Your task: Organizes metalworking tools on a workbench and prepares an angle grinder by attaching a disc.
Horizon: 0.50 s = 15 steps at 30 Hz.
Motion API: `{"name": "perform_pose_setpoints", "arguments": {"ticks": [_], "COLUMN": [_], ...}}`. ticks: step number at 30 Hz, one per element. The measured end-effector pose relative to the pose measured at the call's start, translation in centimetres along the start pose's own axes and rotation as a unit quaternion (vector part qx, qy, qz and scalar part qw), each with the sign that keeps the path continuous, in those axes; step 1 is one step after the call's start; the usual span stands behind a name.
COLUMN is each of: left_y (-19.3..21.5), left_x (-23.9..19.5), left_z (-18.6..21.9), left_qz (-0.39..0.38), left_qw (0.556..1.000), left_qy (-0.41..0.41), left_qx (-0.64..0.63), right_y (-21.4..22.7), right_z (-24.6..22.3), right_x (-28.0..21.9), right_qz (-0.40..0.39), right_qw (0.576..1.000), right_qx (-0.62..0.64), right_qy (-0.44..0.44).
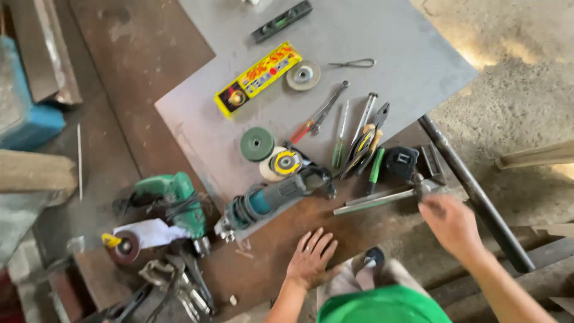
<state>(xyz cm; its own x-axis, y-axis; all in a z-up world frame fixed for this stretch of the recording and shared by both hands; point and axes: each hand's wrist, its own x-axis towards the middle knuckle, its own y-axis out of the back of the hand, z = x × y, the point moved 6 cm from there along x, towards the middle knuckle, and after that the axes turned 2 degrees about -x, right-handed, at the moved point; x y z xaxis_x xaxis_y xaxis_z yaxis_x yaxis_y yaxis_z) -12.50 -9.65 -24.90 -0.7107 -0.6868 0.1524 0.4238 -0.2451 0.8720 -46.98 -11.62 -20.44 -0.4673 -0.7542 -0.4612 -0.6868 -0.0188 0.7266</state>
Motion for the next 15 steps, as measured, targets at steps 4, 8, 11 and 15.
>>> {"name": "perform_pose_setpoints", "arguments": {"ticks": [4,8,11,15], "left_y": [3.2,4.2,1.6,0.0], "left_x": [5.2,12.4,17.4,20.6], "left_z": [2.0,1.3,-1.3,-3.9], "left_qz": [0.144,0.264,0.180,0.155], "left_qw": [0.989,0.936,0.870,0.860], "left_qy": [0.038,0.226,0.416,0.455], "left_qx": [0.024,-0.058,-0.194,-0.173], "right_y": [1.1,-0.5,-3.3,-4.5], "right_z": [-9.5,-15.0,-15.6,-16.7], "right_x": [4.7,9.3,14.1,16.3], "right_qz": [0.064,0.019,-0.040,-0.102], "right_qw": [0.967,0.924,0.905,0.901], "right_qx": [-0.126,-0.217,-0.241,-0.209], "right_qy": [0.210,0.313,0.349,0.365]}}
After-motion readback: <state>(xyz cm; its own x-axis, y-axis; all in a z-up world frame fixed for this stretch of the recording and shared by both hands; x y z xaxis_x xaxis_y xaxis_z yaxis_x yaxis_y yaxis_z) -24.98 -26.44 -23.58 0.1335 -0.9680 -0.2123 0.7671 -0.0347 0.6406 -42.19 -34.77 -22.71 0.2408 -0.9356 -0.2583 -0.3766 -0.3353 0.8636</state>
